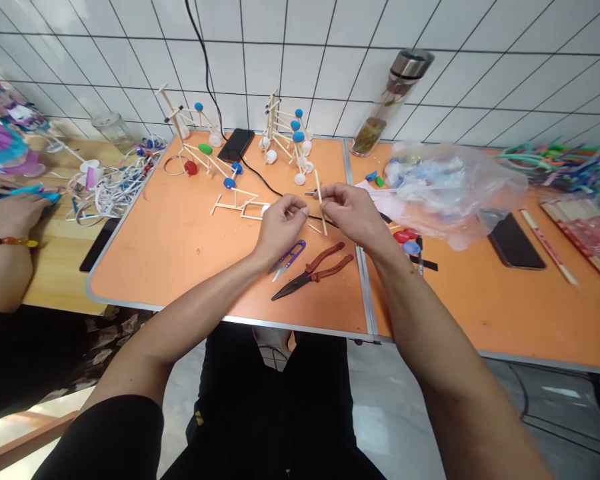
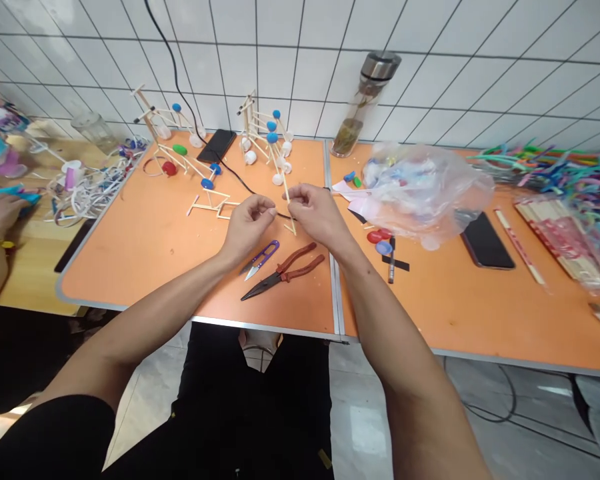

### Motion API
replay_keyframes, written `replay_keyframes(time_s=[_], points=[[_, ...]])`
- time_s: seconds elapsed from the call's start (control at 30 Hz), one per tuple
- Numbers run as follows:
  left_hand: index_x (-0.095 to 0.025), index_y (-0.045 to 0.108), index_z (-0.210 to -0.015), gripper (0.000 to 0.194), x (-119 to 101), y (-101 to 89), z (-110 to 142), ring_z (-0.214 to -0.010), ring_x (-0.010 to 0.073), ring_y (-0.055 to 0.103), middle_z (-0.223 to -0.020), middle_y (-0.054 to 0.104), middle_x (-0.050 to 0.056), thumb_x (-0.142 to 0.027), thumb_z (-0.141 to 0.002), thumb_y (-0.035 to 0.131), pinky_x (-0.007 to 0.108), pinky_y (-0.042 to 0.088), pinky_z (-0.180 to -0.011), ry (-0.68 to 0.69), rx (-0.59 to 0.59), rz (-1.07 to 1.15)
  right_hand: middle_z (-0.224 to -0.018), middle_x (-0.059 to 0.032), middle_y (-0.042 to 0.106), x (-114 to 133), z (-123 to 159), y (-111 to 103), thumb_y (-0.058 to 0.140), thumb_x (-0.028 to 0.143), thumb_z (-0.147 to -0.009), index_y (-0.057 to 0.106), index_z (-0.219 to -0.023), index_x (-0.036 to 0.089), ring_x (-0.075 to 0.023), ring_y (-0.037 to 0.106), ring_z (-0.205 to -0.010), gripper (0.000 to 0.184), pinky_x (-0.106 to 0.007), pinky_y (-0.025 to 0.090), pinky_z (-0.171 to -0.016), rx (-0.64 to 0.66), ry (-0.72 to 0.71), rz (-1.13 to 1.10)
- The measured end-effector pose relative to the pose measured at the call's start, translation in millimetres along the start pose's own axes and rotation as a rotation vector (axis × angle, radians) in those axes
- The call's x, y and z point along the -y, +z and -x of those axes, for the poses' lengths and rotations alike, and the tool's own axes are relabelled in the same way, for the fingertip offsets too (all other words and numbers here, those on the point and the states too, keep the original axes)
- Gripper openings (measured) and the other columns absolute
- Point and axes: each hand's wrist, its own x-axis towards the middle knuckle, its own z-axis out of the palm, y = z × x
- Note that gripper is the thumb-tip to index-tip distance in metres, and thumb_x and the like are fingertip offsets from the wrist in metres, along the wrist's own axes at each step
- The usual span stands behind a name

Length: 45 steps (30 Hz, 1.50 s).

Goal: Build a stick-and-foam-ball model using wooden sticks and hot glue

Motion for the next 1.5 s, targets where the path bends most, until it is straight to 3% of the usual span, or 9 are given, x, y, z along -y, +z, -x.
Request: replay_keyframes(time_s=[0.2, 0.4, 0.53, 0.73, 0.9, 1.03, 1.2, 1.5], points=[[-0.020, 0.069, -0.099, 0.020, 4, -0.7, -3, -0.080, 0.0165, 0.071, -0.087, 0.079, 0.003, -0.032, -0.090, 0.082, 0.027, 0.053, -0.075, -0.124, 0.166, 0.291, -0.069, 0.0052, 0.059, -1, 5, 12, 0.064, 0.020, -0.073, 0.072, -0.091, 0.020, -0.0122, 0.049, -0.063, 0.019, -0.028, 0.039, -0.061, -0.028, 0.010, -0.422], [-0.020, 0.072, -0.085, 0.024, 7, -3.4, -1, -0.067, 0.0130, 0.064, -0.072, 0.072, 0.000, -0.039, -0.087, 0.085, 0.026, 0.050, -0.069, -0.067, 0.209, 0.241, -0.069, 0.0048, 0.062, -4, 9, 20, 0.074, 0.026, -0.074, 0.067, -0.083, 0.023, -0.0108, 0.050, -0.059, 0.011, -0.026, 0.039, -0.055, -0.034, -0.016, -0.560], [-0.021, 0.074, -0.078, 0.027, 10, -6.3, -2, -0.065, 0.0139, 0.057, -0.069, 0.067, 0.001, -0.043, -0.089, 0.083, 0.027, 0.045, -0.063, -0.052, 0.202, 0.146, -0.061, 0.0057, 0.057, -9, 7, 12, 0.085, 0.046, -0.085, 0.065, -0.081, 0.024, -0.0102, 0.050, -0.054, 0.030, -0.024, 0.038, -0.051, -0.102, -0.057, -0.620], [-0.021, 0.068, -0.071, 0.029, 7, -5.2, 1, -0.060, 0.0119, 0.046, -0.064, 0.056, -0.001, -0.036, -0.095, 0.075, 0.027, 0.036, -0.060, -0.062, 0.169, 0.090, -0.061, 0.0055, 0.061, -19, 2, 0, 0.095, 0.066, -0.080, 0.066, -0.081, 0.023, -0.0074, 0.047, -0.050, 0.051, -0.021, 0.037, -0.048, -0.190, -0.072, -0.696], [-0.021, 0.072, -0.078, 0.028, 4, -8.2, 3, -0.057, 0.0109, 0.043, -0.062, 0.057, -0.001, -0.044, -0.091, 0.080, 0.025, 0.031, -0.054, -0.102, 0.163, 0.148, -0.059, 0.0062, 0.061, -31, -7, -6, 0.095, 0.067, -0.080, 0.065, -0.080, 0.024, -0.0066, 0.047, -0.048, 0.053, -0.018, 0.035, -0.044, -0.318, -0.080, -0.730], [-0.019, 0.075, -0.083, 0.032, -1, -11.8, 1, -0.048, 0.0077, 0.037, -0.064, 0.060, -0.001, -0.050, -0.089, 0.078, 0.024, 0.023, -0.046, -0.215, 0.179, 0.333, -0.059, 0.0062, 0.061, -38, -11, -7, 0.093, 0.065, -0.084, 0.063, -0.080, 0.024, -0.0065, 0.048, -0.047, 0.051, -0.018, 0.034, -0.042, -0.303, -0.060, -0.775], [-0.018, 0.072, -0.080, 0.028, -7, -14.3, 0, -0.047, 0.0071, 0.039, -0.066, 0.062, -0.001, -0.045, -0.090, 0.072, 0.023, 0.023, -0.043, -0.288, 0.148, 0.473, -0.065, 0.0045, 0.066, -38, -12, -5, 0.096, 0.061, -0.083, 0.064, -0.080, 0.024, -0.0056, 0.049, -0.048, 0.049, -0.016, 0.035, -0.042, -0.307, -0.048, -0.840], [-0.020, 0.067, -0.087, 0.033, 0, -6.5, 7, -0.050, 0.0062, 0.042, -0.067, 0.064, -0.004, -0.048, -0.087, 0.086, 0.021, 0.028, -0.047, -0.164, 0.200, 0.347, -0.060, 0.0056, 0.063, -34, -9, -8, 0.094, 0.055, -0.087, 0.061, -0.078, 0.023, -0.0056, 0.047, -0.045, 0.047, -0.015, 0.036, -0.040, -0.282, 0.016, -0.780]])
